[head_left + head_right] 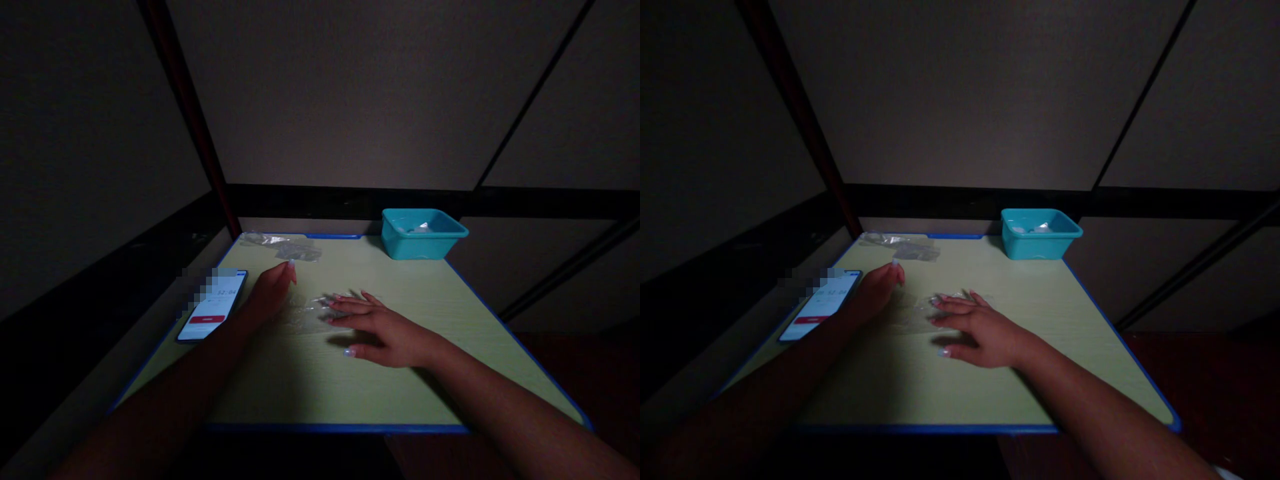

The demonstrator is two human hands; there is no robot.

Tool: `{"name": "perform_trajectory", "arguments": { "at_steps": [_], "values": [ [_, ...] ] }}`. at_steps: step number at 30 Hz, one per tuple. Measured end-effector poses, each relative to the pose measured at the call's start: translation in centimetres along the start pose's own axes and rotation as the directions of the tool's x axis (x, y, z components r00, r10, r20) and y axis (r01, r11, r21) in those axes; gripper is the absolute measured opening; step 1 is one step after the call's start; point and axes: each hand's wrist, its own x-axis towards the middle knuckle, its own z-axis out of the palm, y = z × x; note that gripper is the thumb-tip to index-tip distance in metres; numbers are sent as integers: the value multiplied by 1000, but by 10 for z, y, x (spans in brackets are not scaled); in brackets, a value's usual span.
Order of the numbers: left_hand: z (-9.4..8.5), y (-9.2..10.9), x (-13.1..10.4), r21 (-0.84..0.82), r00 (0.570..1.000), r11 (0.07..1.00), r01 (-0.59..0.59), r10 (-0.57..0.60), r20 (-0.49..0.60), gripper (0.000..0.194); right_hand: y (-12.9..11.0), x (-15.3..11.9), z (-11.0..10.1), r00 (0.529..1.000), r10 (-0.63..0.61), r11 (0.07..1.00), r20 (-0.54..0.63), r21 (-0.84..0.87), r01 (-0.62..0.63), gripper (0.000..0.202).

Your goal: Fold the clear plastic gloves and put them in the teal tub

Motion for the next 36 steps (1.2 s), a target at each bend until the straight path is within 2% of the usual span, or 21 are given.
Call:
{"name": "perform_trajectory", "arguments": {
  "at_steps": [3, 6, 11, 14, 16, 18, 21, 23, 25, 28, 32, 36],
  "values": [
    [-1, 2, 1, 2, 995, 997, 81, -81, -50, 41, -1, 0, -1, 999, -44, 999, 30, 18, 44, 44],
    [-3, 7, 1, 21, 990, 991, 130, -129, -54, 42, 0, 0, 1, 996, -33, 999, 88, 13, 32, 42],
    [-1, 3, 1, 5, 996, 996, 92, -92, -19, 46, 1, 2, 6, 991, -20, 1000, 132, 21, 17, 43],
    [1, -1, 0, -6, 998, 998, 59, -58, 38, 47, 2, 1, 7, 990, -4, 1000, 142, 23, 0, 47],
    [2, -1, -1, -12, 994, 1000, 12, -11, 113, 48, 2, 1, 7, 989, 9, 999, 151, 30, -14, 52],
    [3, 1, -3, -12, 972, 999, -39, 41, 231, 49, 2, 1, 7, 987, 15, 999, 158, 41, -22, 56],
    [5, 4, -6, 79, 901, 986, -148, 102, 422, 45, 1, 1, 8, 987, 8, 998, 158, 53, -16, 55],
    [6, 4, -7, 189, 862, 951, -243, 123, 491, 38, 1, 0, 8, 987, -7, 998, 160, 57, -2, 52],
    [7, 3, -8, 269, 855, 910, -316, 151, 496, 33, 1, 0, 7, 987, -19, 998, 161, 60, 9, 49],
    [8, 0, -8, 298, 860, 877, -376, 210, 466, 28, 3, 1, 6, 994, 6, 999, 109, 44, -11, 48],
    [11, -5, -9, 273, 828, 854, -442, 271, 492, 25, 12, 3, 9, 992, 126, 991, -32, -45, -127, 53],
    [18, -1, -12, 342, 813, 776, -530, 351, 464, 28, 18, 8, 19, 975, 189, 969, -114, -143, -204, 61]
  ]
}}
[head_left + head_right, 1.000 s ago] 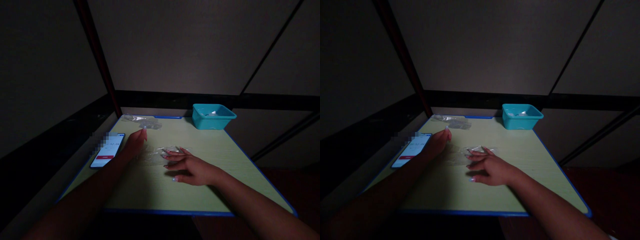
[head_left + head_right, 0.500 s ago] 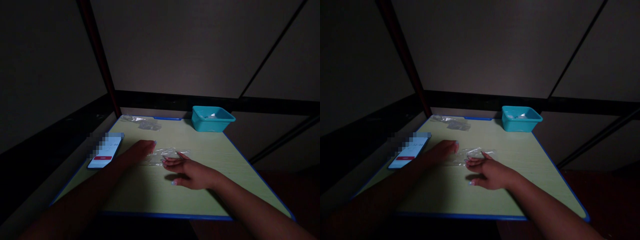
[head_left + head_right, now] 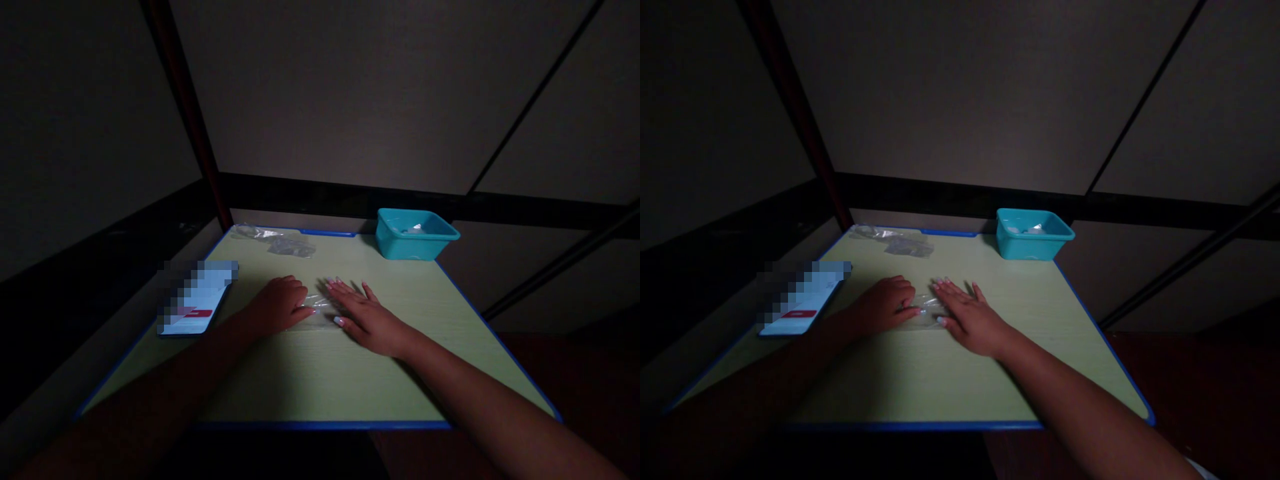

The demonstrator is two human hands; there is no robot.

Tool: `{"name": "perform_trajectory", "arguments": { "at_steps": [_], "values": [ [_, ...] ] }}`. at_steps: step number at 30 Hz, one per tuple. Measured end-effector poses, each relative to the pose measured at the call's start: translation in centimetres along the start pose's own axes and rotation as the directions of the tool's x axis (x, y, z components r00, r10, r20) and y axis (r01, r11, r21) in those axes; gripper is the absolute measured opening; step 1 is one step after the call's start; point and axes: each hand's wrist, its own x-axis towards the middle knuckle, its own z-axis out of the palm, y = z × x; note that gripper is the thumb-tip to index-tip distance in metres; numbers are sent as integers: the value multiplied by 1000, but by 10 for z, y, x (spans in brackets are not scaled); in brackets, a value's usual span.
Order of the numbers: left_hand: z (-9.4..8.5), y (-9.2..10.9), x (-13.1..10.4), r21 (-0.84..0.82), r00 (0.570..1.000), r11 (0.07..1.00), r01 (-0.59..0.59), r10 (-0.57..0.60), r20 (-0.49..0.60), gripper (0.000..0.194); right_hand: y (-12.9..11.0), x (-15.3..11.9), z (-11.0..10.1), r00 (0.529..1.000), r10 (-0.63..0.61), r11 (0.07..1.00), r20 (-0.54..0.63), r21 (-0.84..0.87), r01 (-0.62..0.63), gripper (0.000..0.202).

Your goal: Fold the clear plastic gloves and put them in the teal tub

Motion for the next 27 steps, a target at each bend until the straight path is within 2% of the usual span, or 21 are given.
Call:
{"name": "perform_trajectory", "arguments": {
  "at_steps": [3, 7, 14, 19, 22, 24, 27],
  "values": [
    [2, 7, 2, 64, 999, 997, -31, 32, -7, 30, -2, 3, 7, 1000, 11, 999, -9, -43, -11, 63],
    [6, 8, 4, 122, 999, 991, -52, 51, 17, 36, -3, 5, 12, 998, 41, 996, 39, -82, -38, 62],
    [7, 3, 3, 147, 998, 988, -36, 29, 47, 45, -2, 1, 6, 979, 124, 987, 159, -126, -104, 59],
    [5, 3, 2, 141, 998, 990, -13, 4, 65, 47, -1, -3, 2, 955, 219, 969, 201, -157, -189, 69],
    [4, 4, 1, 131, 998, 991, 2, -12, 69, 48, 0, -3, 1, 947, 258, 959, 191, -167, -228, 74],
    [1, 5, 2, 117, 997, 992, 43, -50, 55, 47, 2, -2, 0, 947, 287, 949, 142, -179, -260, 72],
    [-4, 7, 3, 85, 990, 987, 139, -137, -35, 36, 6, -1, -2, 942, 326, 930, 78, -202, -306, 68]
  ]
}}
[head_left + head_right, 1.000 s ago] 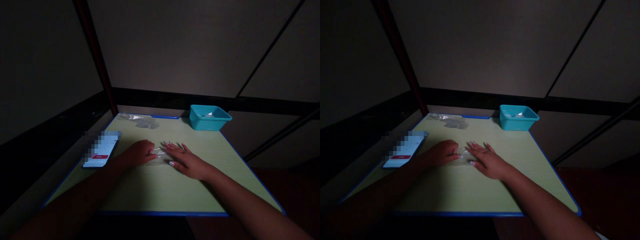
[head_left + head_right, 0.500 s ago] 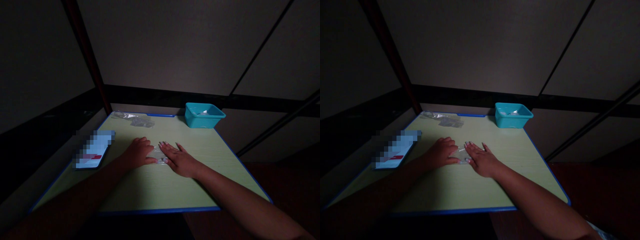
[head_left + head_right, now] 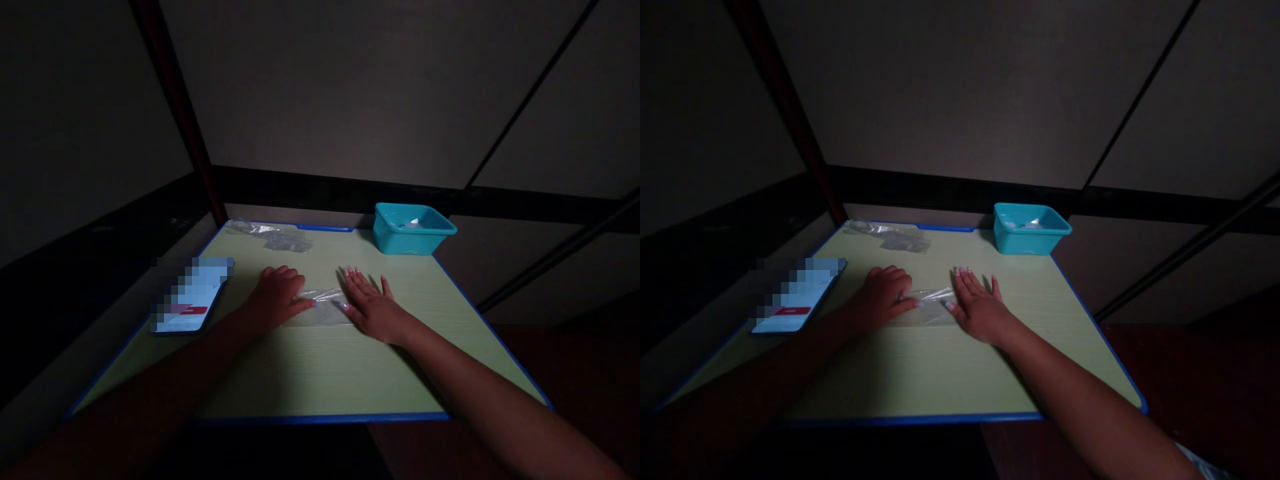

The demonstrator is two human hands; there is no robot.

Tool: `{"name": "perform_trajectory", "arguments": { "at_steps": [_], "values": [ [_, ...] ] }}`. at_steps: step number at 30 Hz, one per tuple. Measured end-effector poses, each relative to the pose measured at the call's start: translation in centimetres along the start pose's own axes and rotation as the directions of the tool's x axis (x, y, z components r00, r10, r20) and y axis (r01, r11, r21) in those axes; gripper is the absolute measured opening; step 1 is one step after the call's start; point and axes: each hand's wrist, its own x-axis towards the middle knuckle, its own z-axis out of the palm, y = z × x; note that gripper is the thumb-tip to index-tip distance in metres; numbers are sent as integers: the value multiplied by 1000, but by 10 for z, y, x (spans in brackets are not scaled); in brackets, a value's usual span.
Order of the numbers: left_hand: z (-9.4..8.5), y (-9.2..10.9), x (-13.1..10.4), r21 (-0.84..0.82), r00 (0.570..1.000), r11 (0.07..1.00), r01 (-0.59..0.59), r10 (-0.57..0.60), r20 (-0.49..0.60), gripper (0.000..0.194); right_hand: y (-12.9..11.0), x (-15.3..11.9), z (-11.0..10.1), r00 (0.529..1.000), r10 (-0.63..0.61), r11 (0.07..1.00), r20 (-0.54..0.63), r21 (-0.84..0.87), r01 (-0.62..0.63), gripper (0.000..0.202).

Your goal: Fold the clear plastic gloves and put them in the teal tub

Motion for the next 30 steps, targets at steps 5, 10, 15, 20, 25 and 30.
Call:
{"name": "perform_trajectory", "arguments": {
  "at_steps": [5, 10, 15, 20, 25, 30],
  "values": [
    [1, 7, -3, -72, 995, 996, -61, 55, -82, 31, 6, 0, -6, 995, -38, 999, 92, 0, 38, 69],
    [12, 10, -8, -57, 997, 996, -74, 73, -6, 41, 7, -2, -10, 991, -104, 994, 83, 22, 103, 67],
    [15, 8, -9, -57, 993, 996, -68, 74, 95, 51, 5, -1, -10, 985, -118, 993, 128, 12, 118, 67],
    [12, 8, -7, -49, 987, 998, -36, 43, 156, 55, 8, -1, -13, 979, -62, 998, 195, -5, 64, 78],
    [11, 5, -7, -35, 984, 999, -41, 46, 175, 61, 17, -3, -20, 968, -48, 997, 245, -41, 60, 88],
    [13, 2, -7, -40, 981, 999, -35, 42, 190, 62, 29, -5, -24, 958, -32, 995, 285, -79, 56, 89]
  ]
}}
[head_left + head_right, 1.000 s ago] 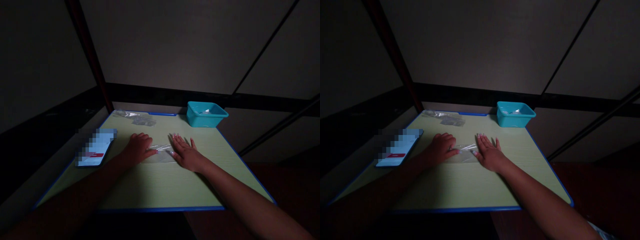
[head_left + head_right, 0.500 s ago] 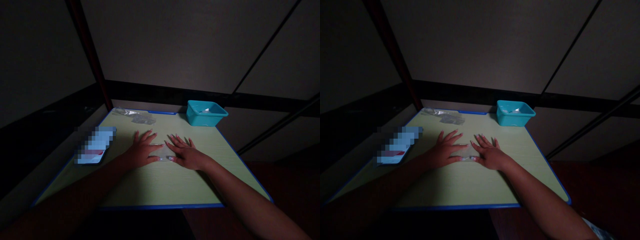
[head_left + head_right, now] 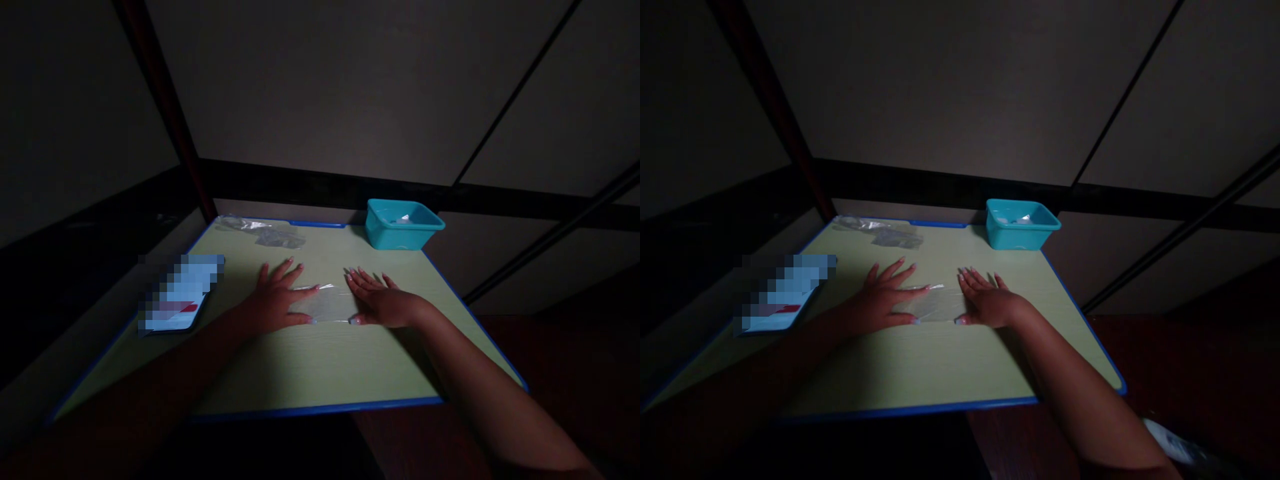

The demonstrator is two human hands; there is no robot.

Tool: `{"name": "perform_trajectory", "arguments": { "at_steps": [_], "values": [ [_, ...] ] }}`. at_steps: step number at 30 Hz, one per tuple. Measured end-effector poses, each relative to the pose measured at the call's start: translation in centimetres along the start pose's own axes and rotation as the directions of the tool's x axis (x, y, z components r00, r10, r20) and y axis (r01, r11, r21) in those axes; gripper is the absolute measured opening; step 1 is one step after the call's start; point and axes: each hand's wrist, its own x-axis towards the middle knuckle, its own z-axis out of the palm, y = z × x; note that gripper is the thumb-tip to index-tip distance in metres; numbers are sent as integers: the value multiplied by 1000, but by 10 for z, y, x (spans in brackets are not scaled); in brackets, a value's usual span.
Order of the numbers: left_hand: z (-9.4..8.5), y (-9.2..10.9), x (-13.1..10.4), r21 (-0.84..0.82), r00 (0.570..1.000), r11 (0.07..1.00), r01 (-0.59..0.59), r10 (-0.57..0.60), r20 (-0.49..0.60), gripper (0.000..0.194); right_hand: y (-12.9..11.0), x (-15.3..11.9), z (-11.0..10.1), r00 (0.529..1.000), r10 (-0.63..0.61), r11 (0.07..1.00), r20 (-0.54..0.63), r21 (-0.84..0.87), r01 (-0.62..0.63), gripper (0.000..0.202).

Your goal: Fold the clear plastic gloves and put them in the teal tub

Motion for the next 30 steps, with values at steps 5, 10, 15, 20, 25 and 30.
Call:
{"name": "perform_trajectory", "arguments": {
  "at_steps": [5, 10, 15, 20, 25, 30],
  "values": [
    [-1, 1, 0, -35, 1000, 999, 18, -18, 10, 61, 8, -1, 0, 1000, -3, 1000, -17, 13, 3, 94],
    [0, 0, 0, -53, 1000, 998, 26, -26, 8, 61, 11, -1, -3, 997, 41, 999, 62, -32, -39, 95],
    [0, 0, 1, -38, 1000, 999, 27, -26, 6, 61, 13, 2, -2, 999, -7, 1000, -37, 7, 7, 91],
    [-1, 1, 1, -23, 999, 999, 31, -31, 11, 62, -9, 12, 7, 952, -98, 991, -292, 56, 119, 69],
    [-1, 1, 2, -17, 999, 999, 35, -35, 8, 63, -27, 24, 21, 932, -224, 972, -285, 2, 235, 67],
    [-3, 3, 2, -12, 997, 998, 59, -58, 42, 65, -26, 27, 24, 939, -239, 970, -249, -7, 245, 70]
  ]
}}
